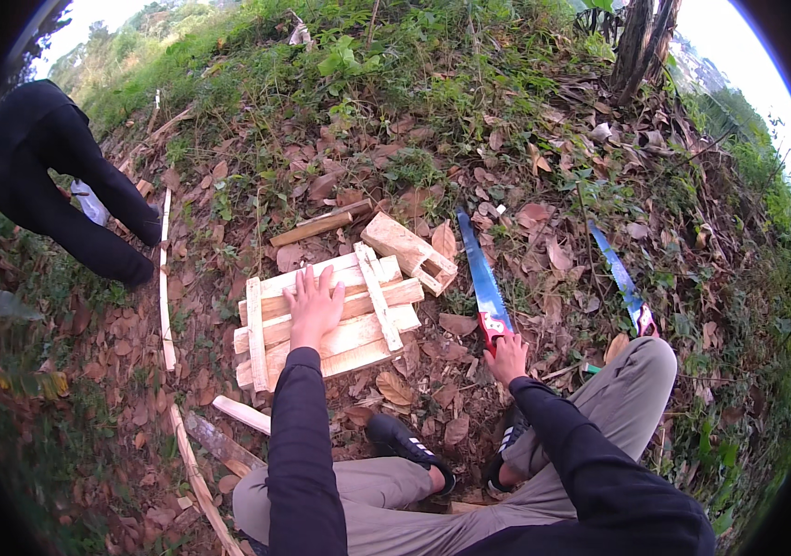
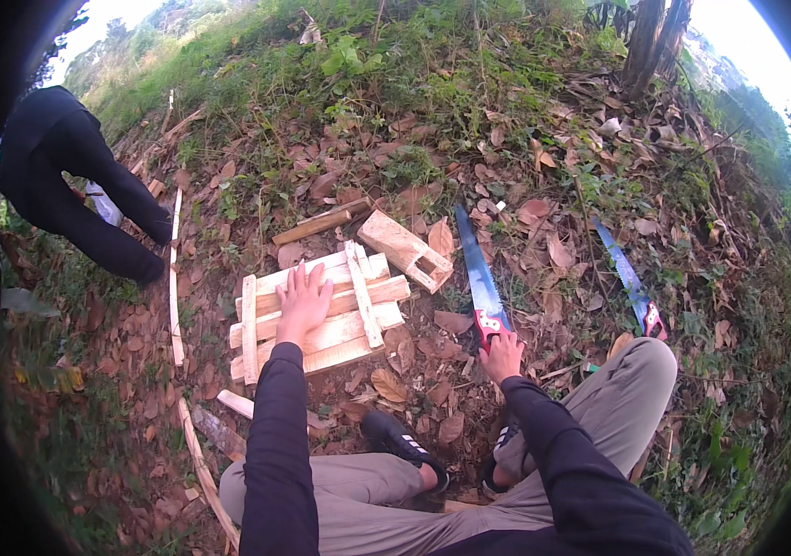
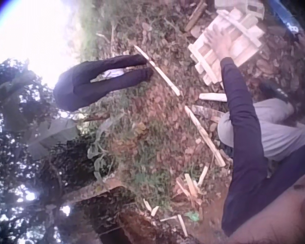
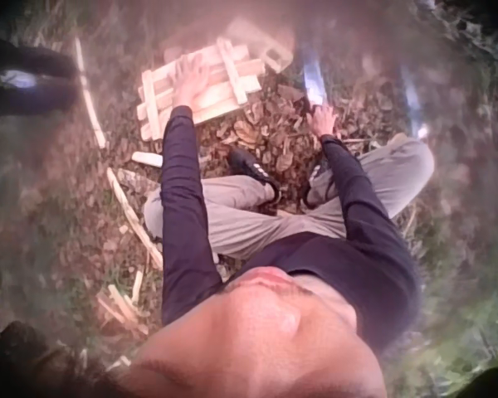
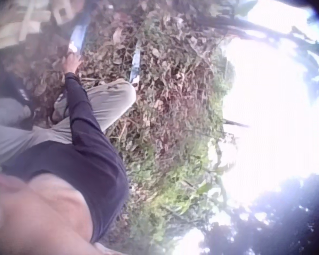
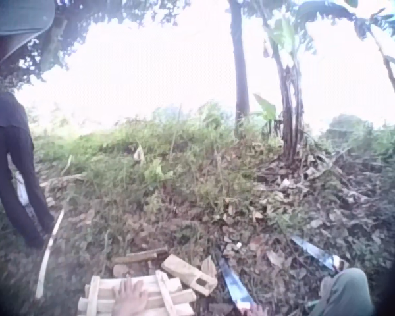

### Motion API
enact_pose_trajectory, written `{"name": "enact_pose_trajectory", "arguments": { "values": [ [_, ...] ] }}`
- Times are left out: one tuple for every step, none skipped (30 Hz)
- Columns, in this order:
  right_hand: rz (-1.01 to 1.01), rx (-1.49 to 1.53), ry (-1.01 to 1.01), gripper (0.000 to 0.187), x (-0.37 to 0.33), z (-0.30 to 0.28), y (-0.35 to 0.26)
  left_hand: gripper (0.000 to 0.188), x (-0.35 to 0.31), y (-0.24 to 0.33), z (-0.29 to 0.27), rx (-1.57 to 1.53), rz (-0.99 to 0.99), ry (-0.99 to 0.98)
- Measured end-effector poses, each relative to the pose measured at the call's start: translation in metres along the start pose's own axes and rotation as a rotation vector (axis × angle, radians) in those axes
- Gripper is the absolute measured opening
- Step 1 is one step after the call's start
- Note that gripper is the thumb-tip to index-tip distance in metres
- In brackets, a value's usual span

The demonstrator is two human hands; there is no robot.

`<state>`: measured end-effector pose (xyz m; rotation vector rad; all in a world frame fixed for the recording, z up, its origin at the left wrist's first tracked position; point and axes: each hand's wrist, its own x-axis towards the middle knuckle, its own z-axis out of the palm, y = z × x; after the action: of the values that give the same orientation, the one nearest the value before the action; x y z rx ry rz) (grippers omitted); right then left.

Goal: The person sits on the ground and uses a red-handled hand saw to cut a small wooden crate into smaller pieces. They hold the crate steady with one hand while sawing through the slats with the other, occasionally adjusting the wood's position.

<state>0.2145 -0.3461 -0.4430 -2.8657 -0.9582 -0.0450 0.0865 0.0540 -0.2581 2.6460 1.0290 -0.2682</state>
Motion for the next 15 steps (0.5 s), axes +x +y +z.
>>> {"name": "enact_pose_trajectory", "arguments": {
  "values": [
    [-0.004,0.007,0.013,0.033,0.001,0.002,0.005,0.06,0.001,0.004,0.0,0.0,0.009,0.003],
    [-0.008,0.014,0.026,0.03,0.003,0.004,0.012,0.06,0.003,0.009,0.0,-0.001,0.019,0.006],
    [-0.019,0.03,0.071,0.025,0.004,0.001,0.007,0.06,0.001,0.004,0.001,0.006,0.012,0.005],
    [0.038,0.141,0.141,0.024,0.006,-0.002,0.002,0.06,0.0,0.001,0.001,0.008,0.009,0.012],
    [0.097,0.25,0.21,0.023,0.008,-0.006,-0.003,0.06,0.001,-0.001,0.001,0.011,0.009,0.018],
    [0.153,0.351,0.283,0.022,0.012,-0.013,-0.002,0.06,0.001,0.001,0.001,0.003,0.012,0.027],
    [0.198,0.5,0.37,0.015,0.014,-0.021,-0.001,0.06,0.001,0.003,0.001,-0.006,0.008,0.018],
    [0.285,0.688,0.399,0.013,0.019,-0.028,-0.001,0.06,0.001,0.005,0.001,-0.016,0.007,0.009],
    [0.375,0.868,0.44,0.012,0.023,-0.037,0.004,0.06,0.004,0.014,-0.001,-0.03,0.021,0.003],
    [0.461,1.047,0.479,0.011,0.029,-0.046,0.009,0.061,0.009,0.024,0.0,-0.048,0.034,-0.005],
    [0.496,1.369,0.403,0.013,0.037,-0.085,-0.036,0.062,0.003,-0.004,-0.003,-0.04,-0.029,-0.007],
    [0.497,1.58,0.412,0.015,0.041,-0.11,-0.042,0.062,0.004,-0.005,-0.004,-0.05,-0.035,-0.015],
    [0.472,1.636,0.388,0.016,0.042,-0.134,-0.042,0.064,0.003,-0.002,-0.004,-0.036,-0.042,-0.02],
    [0.445,1.688,0.362,0.017,0.041,-0.156,-0.041,0.066,0.002,0.004,-0.003,-0.026,-0.049,-0.027],
    [0.437,1.675,0.362,0.019,0.039,-0.175,-0.04,0.068,0.001,0.009,-0.003,-0.015,-0.056,-0.031]
  ]
}}
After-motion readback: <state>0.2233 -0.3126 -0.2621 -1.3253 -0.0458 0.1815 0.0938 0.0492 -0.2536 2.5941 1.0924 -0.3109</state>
